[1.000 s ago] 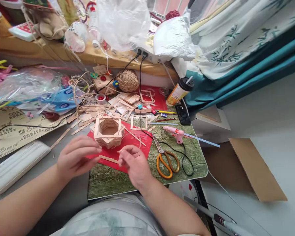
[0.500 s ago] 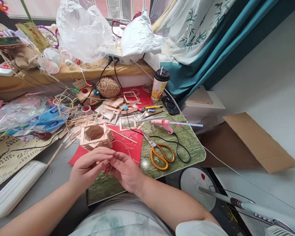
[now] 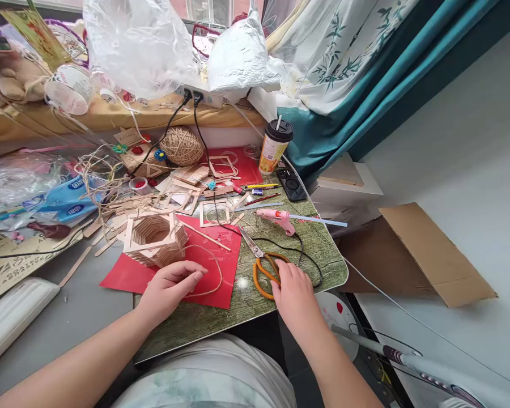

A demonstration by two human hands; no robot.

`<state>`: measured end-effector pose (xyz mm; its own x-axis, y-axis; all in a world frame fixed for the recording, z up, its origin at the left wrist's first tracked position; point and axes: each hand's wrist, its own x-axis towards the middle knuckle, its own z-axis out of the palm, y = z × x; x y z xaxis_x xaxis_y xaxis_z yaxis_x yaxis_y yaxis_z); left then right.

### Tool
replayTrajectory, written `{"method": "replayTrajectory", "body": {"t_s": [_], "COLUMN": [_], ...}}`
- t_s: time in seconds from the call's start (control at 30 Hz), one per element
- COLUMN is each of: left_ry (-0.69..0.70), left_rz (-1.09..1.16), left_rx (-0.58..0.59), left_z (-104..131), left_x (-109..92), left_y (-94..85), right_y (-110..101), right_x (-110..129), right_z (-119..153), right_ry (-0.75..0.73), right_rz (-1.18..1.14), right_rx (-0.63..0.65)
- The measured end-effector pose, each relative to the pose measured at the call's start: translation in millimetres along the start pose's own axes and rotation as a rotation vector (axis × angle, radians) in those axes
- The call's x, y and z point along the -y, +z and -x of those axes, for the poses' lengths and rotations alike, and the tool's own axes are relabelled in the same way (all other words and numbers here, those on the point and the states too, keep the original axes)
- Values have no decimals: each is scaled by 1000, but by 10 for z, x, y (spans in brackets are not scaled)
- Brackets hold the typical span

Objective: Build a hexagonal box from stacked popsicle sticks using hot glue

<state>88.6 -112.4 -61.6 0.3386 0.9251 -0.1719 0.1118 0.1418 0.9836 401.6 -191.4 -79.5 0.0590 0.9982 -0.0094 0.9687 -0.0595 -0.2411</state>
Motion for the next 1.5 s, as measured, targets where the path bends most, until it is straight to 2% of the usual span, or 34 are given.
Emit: {"method": "replayTrajectory", "body": {"t_s": [0.1, 0.2, 0.3, 0.4, 0.47, 0.57, 0.7, 0.87, 1.0, 1.2, 1.5], "left_ry": [71, 131, 136, 114, 67, 1, 79, 184, 276, 356, 381], "left_rz": [-63, -81, -53, -17, 15, 44, 51, -97, -263, -370, -421], "left_rx": [3, -10, -19, -10, -30, -99, -164, -181, -187, -113, -66], "left_z": [-34, -68, -83, -78, -68, -44, 4, 60, 74, 70, 54], "left_x": [7, 17, 45, 61, 51, 10, -56, -96, -109, -118, -35], "left_y": [-28, -59, -84, -106, -115, -117, -126, -186, -225, -229, -222], "right_y": [97, 106, 30, -104, -185, -223, -96, 103, 114, 114, 81], "right_x": [33, 29, 36, 167, 327, 592, 827, 861, 867, 975, 1160], "right_z": [-53, -95, -73, -13, 38, 132, 257, 334, 373, 426, 388], "right_ry": [27, 108, 194, 238, 284, 305, 244, 121, 38, 91, 210], "right_rz": [-1, -80, -381, -869, -1116, -1366, -1554, -1674, -1578, -1477, -1513], "right_rx": [-10, -30, 10, 177, 316, 468, 577, 639, 701, 798, 771]}}
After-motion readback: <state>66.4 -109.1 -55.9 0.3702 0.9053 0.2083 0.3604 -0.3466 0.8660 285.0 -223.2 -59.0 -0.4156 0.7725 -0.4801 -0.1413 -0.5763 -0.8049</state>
